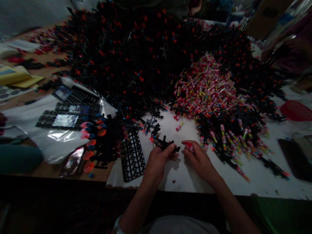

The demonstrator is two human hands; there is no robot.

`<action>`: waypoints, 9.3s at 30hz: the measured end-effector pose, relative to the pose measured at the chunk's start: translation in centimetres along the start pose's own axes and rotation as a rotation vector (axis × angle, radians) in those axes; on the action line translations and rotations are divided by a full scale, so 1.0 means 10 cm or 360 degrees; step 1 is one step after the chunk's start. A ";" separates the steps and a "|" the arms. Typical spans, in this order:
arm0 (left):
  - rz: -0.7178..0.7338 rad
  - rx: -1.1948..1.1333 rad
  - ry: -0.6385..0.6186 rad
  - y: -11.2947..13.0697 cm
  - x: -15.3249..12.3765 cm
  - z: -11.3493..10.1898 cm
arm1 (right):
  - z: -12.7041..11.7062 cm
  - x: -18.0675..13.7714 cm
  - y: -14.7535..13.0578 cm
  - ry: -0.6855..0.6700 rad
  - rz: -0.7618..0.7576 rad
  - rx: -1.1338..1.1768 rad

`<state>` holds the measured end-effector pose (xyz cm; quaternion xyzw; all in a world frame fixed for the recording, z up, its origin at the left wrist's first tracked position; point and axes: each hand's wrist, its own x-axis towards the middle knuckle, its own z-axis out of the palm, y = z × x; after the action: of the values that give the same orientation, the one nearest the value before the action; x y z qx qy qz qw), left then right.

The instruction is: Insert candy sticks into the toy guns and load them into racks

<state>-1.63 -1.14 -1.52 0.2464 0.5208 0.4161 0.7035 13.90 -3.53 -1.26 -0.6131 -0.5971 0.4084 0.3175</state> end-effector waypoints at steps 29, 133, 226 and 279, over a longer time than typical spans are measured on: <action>0.0208 -0.0038 0.0155 -0.07 -0.06 0.20 | 0.23 -0.09 0.10 0.0385 -0.0403 -0.0728; 0.1033 0.0969 0.1406 0.05 -0.77 -1.14 | 0.02 0.12 0.37 0.0277 -0.0634 -0.0742; 0.1702 0.2619 -0.0214 1.29 0.31 0.49 | 0.36 0.09 0.10 -0.0076 0.0079 0.0227; 0.1660 0.2507 0.0182 0.99 0.06 0.59 | 0.42 -0.11 0.12 0.0082 0.0174 0.0210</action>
<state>0.71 5.14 7.92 0.8316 0.5097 0.2182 0.0335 10.85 -5.12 -4.13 -0.6329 -0.5262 0.4475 0.3498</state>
